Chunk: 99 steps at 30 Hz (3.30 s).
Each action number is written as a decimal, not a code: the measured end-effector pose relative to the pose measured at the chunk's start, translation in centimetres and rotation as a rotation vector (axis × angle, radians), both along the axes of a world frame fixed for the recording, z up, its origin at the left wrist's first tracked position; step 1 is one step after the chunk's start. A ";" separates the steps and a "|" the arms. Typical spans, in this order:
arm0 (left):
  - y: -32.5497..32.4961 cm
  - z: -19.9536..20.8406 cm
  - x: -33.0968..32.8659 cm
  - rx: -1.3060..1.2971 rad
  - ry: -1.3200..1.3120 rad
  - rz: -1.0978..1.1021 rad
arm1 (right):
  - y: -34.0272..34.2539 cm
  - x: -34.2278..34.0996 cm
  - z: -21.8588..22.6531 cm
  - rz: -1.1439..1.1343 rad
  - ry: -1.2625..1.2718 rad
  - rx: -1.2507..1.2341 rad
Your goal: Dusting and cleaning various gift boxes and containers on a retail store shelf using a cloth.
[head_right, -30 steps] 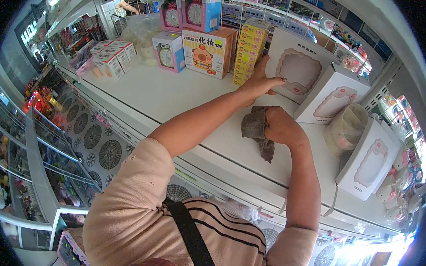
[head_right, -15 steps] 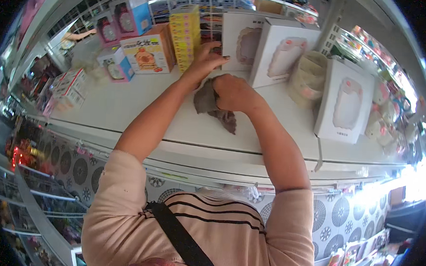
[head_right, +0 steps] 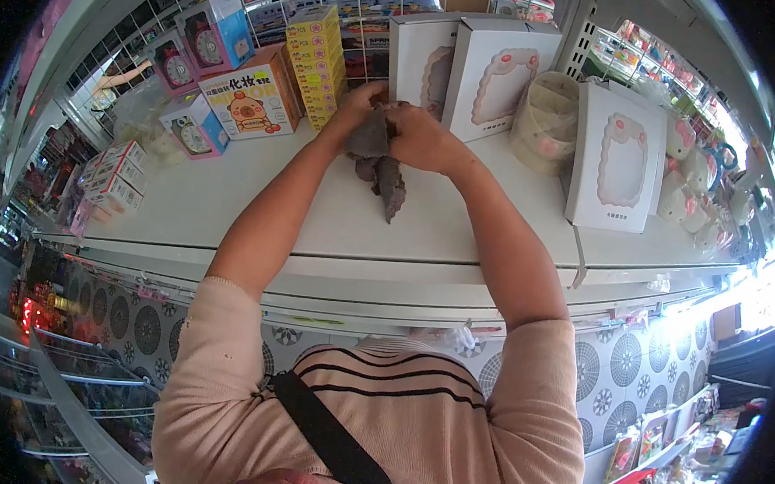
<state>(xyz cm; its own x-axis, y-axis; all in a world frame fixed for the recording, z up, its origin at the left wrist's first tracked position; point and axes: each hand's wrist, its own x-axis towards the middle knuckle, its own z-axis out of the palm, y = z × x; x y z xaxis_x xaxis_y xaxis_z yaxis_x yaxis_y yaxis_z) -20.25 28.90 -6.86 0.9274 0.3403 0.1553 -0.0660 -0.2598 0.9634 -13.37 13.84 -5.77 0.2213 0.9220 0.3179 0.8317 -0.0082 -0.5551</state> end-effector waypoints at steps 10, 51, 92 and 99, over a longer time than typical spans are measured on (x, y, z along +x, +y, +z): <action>2.9 -0.9 0.2 -0.014 -0.419 0.081 | -0.4 -0.4 0.9 0.210 0.612 0.170; 0.6 1.6 -2.3 0.041 -0.625 0.407 | 1.6 -1.3 2.0 -0.210 -0.217 0.663; 4.9 5.4 -5.9 -0.128 -0.799 0.454 | 1.5 -0.9 2.5 -0.284 -0.483 0.779; 6.3 5.8 -8.2 -0.491 -0.829 0.293 | 0.0 -0.6 3.1 0.050 0.338 0.756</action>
